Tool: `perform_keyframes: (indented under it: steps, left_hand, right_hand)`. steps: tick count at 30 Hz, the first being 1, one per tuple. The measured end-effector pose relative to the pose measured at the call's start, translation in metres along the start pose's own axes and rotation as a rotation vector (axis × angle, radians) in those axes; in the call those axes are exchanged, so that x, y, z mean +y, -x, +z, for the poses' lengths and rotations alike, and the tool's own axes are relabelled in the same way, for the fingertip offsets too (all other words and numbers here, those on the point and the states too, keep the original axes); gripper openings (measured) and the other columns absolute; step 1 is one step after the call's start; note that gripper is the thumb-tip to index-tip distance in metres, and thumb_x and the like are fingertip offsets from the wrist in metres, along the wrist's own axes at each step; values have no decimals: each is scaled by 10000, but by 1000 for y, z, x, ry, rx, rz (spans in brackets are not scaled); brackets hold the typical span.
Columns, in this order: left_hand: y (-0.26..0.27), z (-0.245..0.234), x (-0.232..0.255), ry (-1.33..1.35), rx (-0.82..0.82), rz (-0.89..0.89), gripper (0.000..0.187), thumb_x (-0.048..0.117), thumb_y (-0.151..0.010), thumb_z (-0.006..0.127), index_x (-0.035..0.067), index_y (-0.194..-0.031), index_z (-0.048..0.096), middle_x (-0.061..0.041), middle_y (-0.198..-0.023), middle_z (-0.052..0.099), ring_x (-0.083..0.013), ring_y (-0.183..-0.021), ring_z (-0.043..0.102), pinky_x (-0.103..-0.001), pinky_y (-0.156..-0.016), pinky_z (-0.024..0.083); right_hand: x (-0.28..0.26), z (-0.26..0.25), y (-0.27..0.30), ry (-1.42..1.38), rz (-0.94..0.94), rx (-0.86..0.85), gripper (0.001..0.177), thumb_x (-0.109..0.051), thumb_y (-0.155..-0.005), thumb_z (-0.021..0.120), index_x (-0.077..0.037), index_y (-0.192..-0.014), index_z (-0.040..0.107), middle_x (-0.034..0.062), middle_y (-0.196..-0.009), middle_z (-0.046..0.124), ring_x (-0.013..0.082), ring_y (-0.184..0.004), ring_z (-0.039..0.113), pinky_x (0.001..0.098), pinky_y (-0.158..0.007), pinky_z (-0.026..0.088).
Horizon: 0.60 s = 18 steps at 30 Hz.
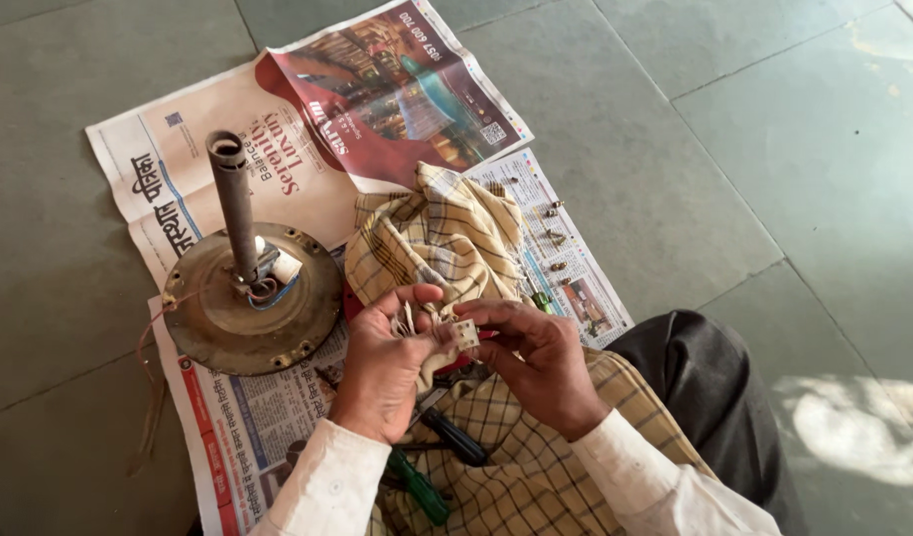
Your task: The person sits on the floor and works on a red circular electrical device placed on newspapers. They use a cloth to wipe the device and a screwdriver to adjust internal components.
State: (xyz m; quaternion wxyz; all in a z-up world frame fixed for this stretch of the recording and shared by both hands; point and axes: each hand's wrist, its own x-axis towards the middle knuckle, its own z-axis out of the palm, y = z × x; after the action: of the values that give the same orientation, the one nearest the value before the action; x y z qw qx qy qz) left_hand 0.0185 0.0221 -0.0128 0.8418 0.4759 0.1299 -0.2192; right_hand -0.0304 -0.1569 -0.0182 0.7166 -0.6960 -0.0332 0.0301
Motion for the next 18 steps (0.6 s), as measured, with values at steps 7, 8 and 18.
perform_keyframes:
  steps: [7, 8, 18]
  left_hand:
    - [1, 1, 1, -105, 58, -58, 398, -104, -742, 786, 11, -1084, 618, -22, -851, 589, -135, -696, 678, -271, -566, 571]
    - [2, 1, 1, -92, 15, -38, 384, -101, -761, 790, 6, -1086, 616, -22, -873, 595, -123, -735, 670, -258, -623, 575]
    - [2, -4, -2, -22, -43, -43, 326, -87, -763, 778, 49, -987, 583, -43, -905, 650, -126, -816, 683, -261, -734, 597]
  right_hand:
    - [11, -6, -3, -214, 77, -56, 313, 156, -935, 613, 26, -1215, 665, 115, -1349, 673, 186, -1134, 704, 328, -957, 615]
    - [13, -6, -3, -285, 71, -68, 303, 152, -952, 605, 28, -1223, 661, 122, -1355, 665, 195, -1149, 700, 338, -978, 610]
    - [22, -17, -4, -283, 61, -60, 280, 130, -940, 637, 22, -1198, 657, 126, -1356, 666, 185, -1186, 683, 345, -990, 607]
